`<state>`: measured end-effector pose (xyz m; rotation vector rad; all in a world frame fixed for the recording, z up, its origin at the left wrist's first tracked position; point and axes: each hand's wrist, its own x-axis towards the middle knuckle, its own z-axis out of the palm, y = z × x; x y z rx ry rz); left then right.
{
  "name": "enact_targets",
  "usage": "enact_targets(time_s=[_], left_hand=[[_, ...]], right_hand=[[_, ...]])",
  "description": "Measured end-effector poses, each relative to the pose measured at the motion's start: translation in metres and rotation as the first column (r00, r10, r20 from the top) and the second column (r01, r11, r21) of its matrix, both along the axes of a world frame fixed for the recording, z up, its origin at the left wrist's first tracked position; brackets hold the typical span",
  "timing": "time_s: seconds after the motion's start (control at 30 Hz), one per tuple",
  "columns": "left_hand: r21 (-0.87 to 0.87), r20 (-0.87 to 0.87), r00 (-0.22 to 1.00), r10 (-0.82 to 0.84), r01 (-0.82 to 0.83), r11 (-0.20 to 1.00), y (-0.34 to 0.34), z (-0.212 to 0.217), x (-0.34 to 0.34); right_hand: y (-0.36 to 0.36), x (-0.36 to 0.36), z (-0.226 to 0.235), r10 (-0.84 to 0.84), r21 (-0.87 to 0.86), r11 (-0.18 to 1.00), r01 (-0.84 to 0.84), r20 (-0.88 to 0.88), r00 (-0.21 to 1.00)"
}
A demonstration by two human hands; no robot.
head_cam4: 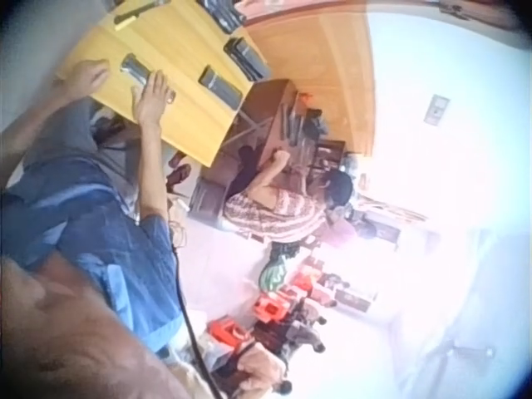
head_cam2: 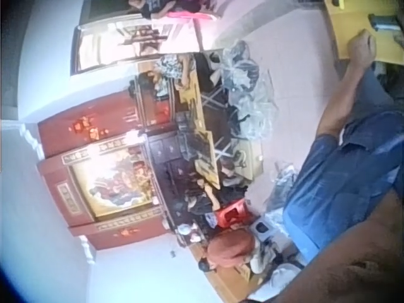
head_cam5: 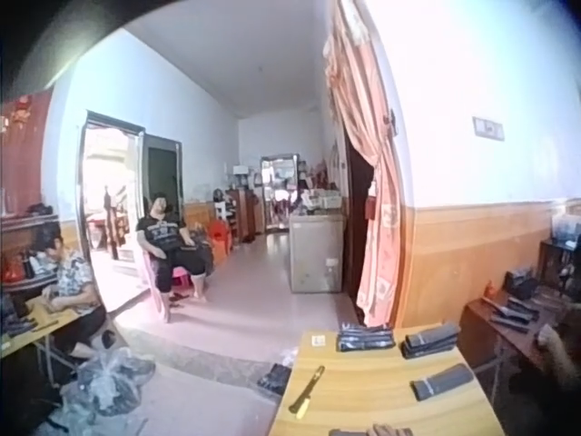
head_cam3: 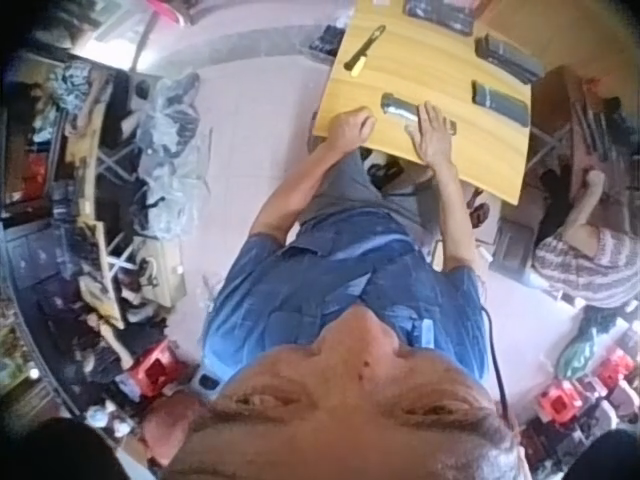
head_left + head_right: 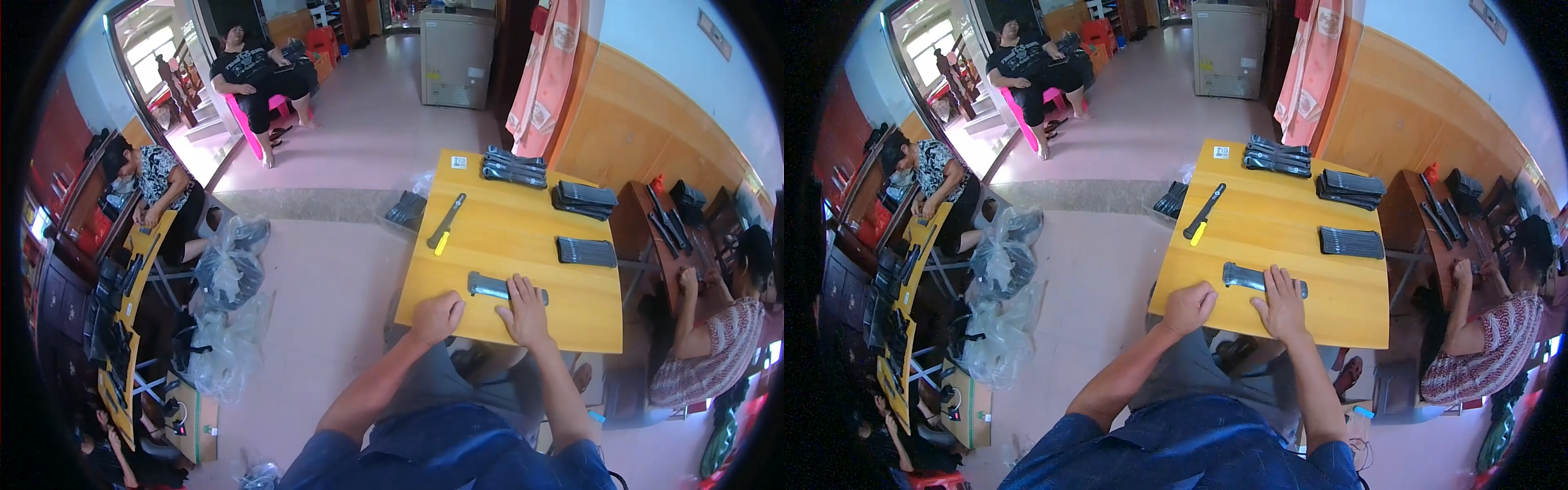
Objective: Assembling metal and plastic components for straps or handles in a manufacturing setting.
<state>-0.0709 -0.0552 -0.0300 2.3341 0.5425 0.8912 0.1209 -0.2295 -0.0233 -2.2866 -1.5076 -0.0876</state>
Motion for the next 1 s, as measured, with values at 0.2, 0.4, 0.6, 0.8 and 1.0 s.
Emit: enact_targets(time_s=[0.2,0.4,0.6,0.8,1.0], left_hand=[[0.005,0.019,1.0,-0.009,0.009,1.0,-0.003,-0.004,0.001],[0.002,0.046,0.999,-0.003,0.003,1.0,-0.004,0.001,0.002],[-0.062,-0.007,1.0,-0.005,0.004,0.998,-0.005,0.002,0.003],[-0.082,0.011,1.0,-0.011,0.012,0.997,-0.001,0.003,-0.001],[-0.254,-0.089,0.991,-0.098,0.073,0.964,0.01,0.022,0.007]], right_hand=[[-0.039,0.021,0.0,-0.247,-0.17,0.953,0.252,0.052,0.968],[-0.024,-0.006,0.007,-0.081,-0.064,0.994,0.085,0.072,0.994],[-0.023,-0.012,0.01,-0.001,-0.155,0.988,-0.003,-0.028,1.0],[-0.051,0.019,0.002,-0.15,-0.215,0.966,0.147,0.003,0.989],[-0.05,0.028,-0.001,-0.279,-0.065,0.959,0.277,-0.04,0.959]])
